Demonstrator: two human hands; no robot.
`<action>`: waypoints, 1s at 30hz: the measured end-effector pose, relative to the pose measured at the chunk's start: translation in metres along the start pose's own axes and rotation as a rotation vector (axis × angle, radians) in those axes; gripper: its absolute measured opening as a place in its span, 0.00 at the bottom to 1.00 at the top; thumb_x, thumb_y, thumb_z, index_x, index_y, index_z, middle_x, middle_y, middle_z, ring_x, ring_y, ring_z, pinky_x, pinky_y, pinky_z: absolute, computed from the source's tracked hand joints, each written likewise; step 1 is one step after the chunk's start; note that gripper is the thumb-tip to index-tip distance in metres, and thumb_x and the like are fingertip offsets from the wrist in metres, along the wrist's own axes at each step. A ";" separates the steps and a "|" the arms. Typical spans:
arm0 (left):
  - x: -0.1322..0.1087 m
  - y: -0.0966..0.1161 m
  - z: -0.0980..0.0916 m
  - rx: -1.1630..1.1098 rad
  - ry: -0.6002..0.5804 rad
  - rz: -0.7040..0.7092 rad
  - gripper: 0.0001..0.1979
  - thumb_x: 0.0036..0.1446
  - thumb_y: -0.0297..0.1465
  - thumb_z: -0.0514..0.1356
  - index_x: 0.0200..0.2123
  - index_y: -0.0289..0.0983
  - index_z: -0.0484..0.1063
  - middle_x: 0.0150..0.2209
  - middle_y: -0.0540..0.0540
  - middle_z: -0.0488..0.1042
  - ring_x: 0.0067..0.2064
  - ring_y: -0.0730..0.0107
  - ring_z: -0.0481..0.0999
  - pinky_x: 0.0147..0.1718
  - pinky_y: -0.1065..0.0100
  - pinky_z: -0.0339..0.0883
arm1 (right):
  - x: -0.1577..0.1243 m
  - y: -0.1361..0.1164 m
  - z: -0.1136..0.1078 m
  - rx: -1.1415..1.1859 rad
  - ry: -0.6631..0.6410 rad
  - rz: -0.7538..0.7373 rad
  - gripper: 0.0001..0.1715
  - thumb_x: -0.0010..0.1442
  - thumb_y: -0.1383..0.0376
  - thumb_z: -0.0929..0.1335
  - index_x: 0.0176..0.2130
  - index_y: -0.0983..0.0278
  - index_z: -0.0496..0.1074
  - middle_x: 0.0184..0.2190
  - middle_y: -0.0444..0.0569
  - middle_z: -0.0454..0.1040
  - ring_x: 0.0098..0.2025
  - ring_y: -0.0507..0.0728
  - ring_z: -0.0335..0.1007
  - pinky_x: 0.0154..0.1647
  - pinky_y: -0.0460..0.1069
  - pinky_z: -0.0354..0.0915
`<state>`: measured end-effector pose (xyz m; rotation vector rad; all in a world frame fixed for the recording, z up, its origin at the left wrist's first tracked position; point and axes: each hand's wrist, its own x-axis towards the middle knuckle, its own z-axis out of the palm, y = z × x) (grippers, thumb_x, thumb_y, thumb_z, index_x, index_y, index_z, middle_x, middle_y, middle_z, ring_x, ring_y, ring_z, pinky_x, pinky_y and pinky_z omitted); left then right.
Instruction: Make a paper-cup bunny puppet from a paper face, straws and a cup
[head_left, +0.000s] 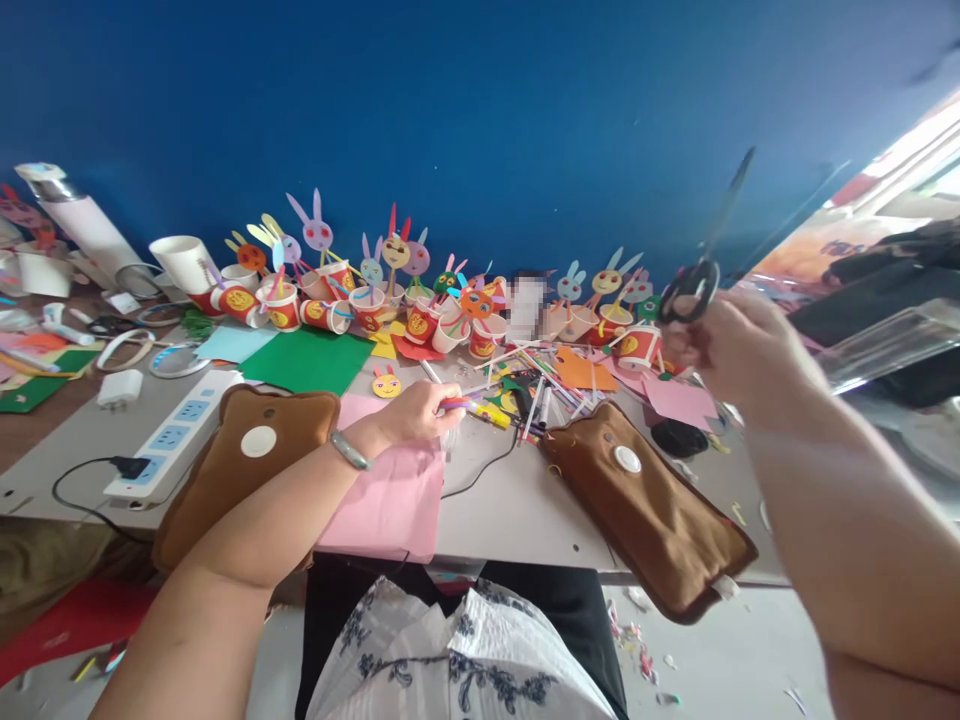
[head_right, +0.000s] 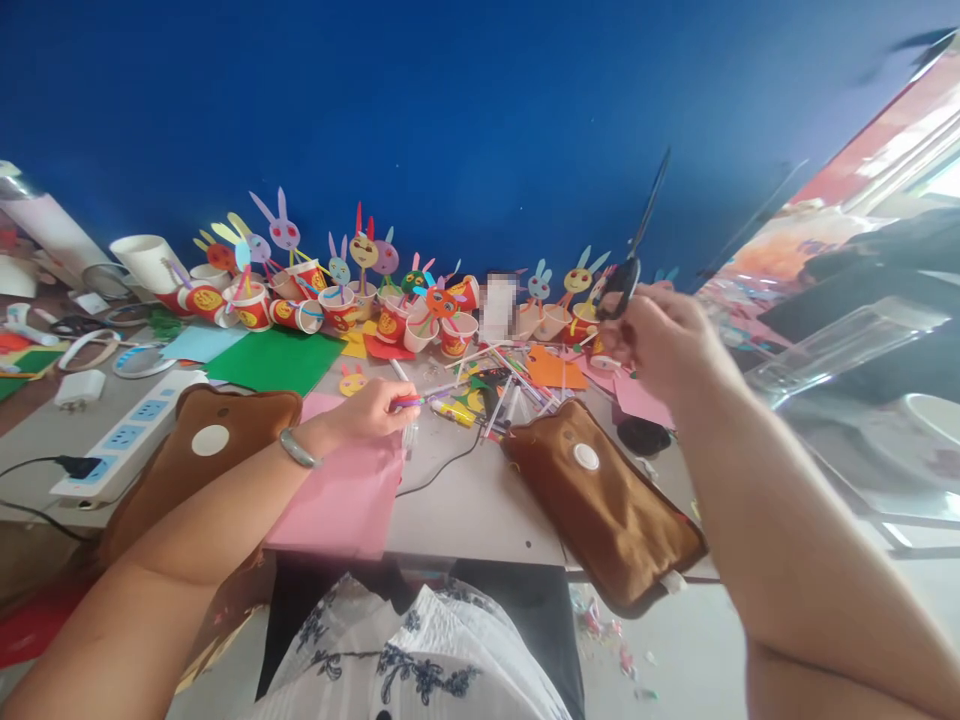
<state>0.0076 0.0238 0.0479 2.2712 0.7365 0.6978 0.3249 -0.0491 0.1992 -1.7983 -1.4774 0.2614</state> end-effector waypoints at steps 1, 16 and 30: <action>0.000 0.000 -0.001 -0.009 -0.004 -0.003 0.11 0.57 0.34 0.57 0.24 0.37 0.62 0.22 0.54 0.59 0.26 0.75 0.56 0.28 0.68 0.48 | -0.002 0.000 0.013 0.305 -0.054 0.051 0.16 0.62 0.53 0.64 0.31 0.61 0.62 0.19 0.40 0.58 0.18 0.47 0.51 0.19 0.46 0.50; 0.001 0.005 -0.007 -0.212 -0.106 -0.101 0.11 0.57 0.31 0.57 0.24 0.37 0.60 0.23 0.55 0.55 0.27 0.76 0.55 0.27 0.69 0.50 | -0.015 0.039 0.158 0.523 -0.516 -0.024 0.18 0.46 0.55 0.76 0.25 0.63 0.69 0.21 0.39 0.65 0.25 0.49 0.58 0.27 0.46 0.56; 0.002 0.013 -0.023 -0.382 -0.457 -0.119 0.11 0.63 0.32 0.58 0.29 0.35 0.68 0.28 0.51 0.70 0.32 0.75 0.68 0.35 0.72 0.61 | -0.033 0.060 0.167 0.207 -0.223 -0.464 0.19 0.57 0.56 0.72 0.24 0.59 0.61 0.30 0.50 0.72 0.35 0.59 0.68 0.36 0.53 0.65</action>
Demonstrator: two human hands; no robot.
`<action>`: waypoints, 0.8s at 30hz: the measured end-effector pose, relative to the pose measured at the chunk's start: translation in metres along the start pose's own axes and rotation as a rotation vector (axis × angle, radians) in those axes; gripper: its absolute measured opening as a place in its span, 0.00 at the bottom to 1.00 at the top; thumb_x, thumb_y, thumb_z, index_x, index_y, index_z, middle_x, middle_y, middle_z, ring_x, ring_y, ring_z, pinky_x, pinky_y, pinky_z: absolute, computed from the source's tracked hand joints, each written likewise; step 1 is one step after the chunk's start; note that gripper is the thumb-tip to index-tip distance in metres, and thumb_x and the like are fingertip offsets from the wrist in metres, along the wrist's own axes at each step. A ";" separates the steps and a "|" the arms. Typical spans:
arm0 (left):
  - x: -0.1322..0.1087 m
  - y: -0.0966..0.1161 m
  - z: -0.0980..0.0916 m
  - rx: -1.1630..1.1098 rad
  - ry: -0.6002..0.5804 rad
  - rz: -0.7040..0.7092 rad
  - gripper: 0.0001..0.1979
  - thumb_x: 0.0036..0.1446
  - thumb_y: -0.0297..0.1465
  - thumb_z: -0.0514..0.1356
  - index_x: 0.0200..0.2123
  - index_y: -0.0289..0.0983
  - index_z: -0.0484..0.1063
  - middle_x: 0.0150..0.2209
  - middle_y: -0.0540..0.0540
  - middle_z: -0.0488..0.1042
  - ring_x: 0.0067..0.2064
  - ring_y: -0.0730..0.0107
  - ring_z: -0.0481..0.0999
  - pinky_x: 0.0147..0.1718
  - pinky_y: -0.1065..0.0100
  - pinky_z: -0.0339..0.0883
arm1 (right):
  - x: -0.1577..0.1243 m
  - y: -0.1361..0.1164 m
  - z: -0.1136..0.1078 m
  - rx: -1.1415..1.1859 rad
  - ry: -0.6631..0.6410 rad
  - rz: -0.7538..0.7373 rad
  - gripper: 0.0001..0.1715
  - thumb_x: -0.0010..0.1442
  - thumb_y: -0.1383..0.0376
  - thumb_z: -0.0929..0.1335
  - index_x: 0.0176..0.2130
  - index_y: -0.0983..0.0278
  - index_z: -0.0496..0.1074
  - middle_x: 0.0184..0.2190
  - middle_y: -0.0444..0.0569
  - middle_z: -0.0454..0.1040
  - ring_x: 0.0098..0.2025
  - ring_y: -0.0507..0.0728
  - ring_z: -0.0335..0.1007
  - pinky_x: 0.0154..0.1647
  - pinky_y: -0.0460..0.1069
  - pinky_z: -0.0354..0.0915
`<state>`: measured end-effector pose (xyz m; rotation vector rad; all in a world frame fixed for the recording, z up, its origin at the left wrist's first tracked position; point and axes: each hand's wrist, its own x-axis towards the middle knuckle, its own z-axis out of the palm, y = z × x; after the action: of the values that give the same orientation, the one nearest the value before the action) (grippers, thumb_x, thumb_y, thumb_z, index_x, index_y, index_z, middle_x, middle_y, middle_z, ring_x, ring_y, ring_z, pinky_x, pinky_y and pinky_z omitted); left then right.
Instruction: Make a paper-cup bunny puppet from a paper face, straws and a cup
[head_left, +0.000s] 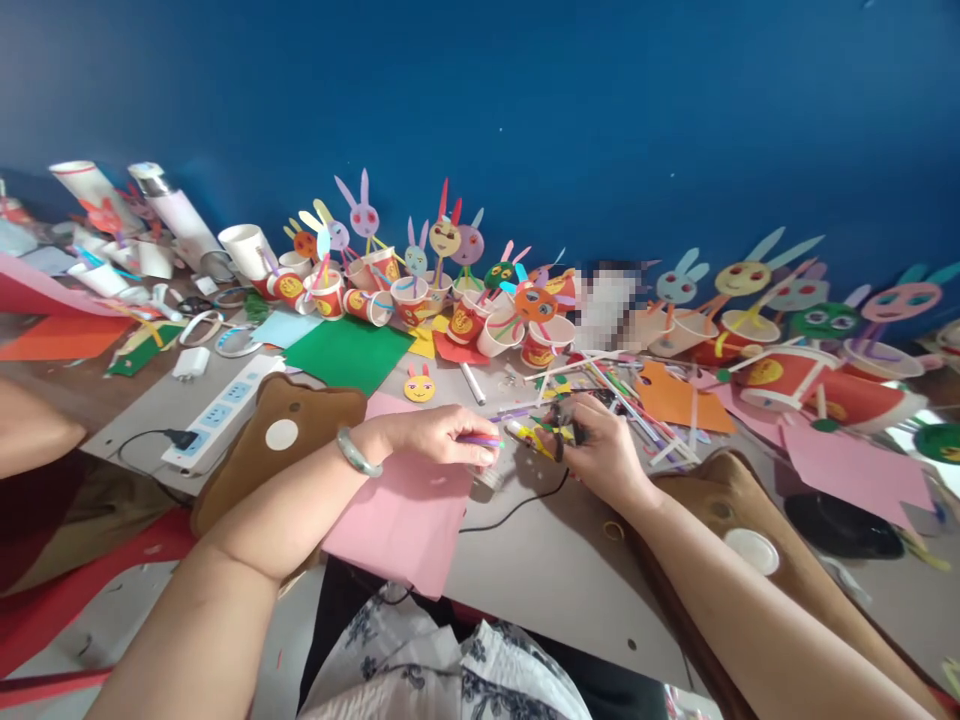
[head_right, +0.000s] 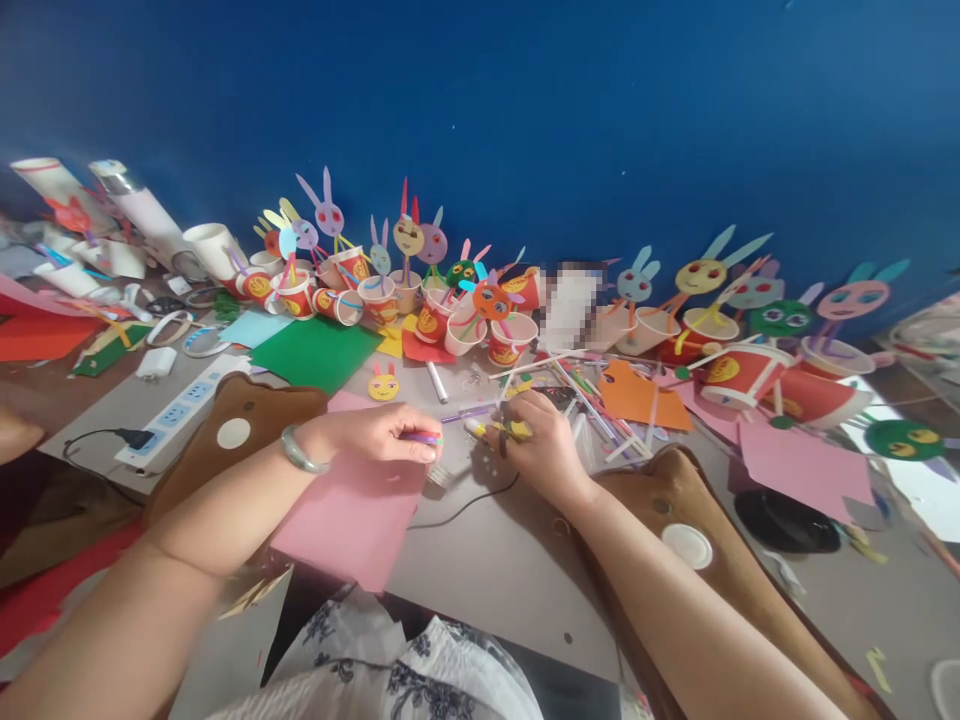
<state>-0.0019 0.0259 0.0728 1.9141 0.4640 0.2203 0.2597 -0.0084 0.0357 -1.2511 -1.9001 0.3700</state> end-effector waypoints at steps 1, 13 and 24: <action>0.000 -0.001 0.000 -0.012 -0.038 0.000 0.09 0.64 0.32 0.57 0.31 0.35 0.70 0.30 0.49 0.73 0.33 0.74 0.71 0.36 0.72 0.63 | -0.001 0.000 0.001 -0.014 0.005 -0.017 0.18 0.57 0.57 0.72 0.25 0.59 0.61 0.30 0.50 0.72 0.35 0.59 0.68 0.36 0.53 0.65; 0.000 -0.003 0.002 0.022 0.021 0.011 0.09 0.62 0.31 0.57 0.29 0.34 0.70 0.28 0.50 0.72 0.30 0.77 0.69 0.31 0.73 0.59 | -0.002 0.004 0.000 -0.140 -0.059 -0.063 0.12 0.57 0.60 0.71 0.28 0.60 0.64 0.29 0.49 0.76 0.34 0.59 0.70 0.39 0.53 0.64; 0.000 -0.010 -0.003 0.062 0.096 -0.046 0.11 0.62 0.36 0.58 0.32 0.34 0.73 0.28 0.50 0.73 0.30 0.75 0.71 0.31 0.72 0.62 | 0.005 -0.002 -0.022 -0.216 -0.173 -0.051 0.09 0.58 0.62 0.68 0.28 0.61 0.66 0.26 0.45 0.73 0.30 0.55 0.67 0.39 0.52 0.61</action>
<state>-0.0053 0.0319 0.0643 1.9570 0.5849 0.2717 0.2738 -0.0086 0.0531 -1.3437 -2.1618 0.2580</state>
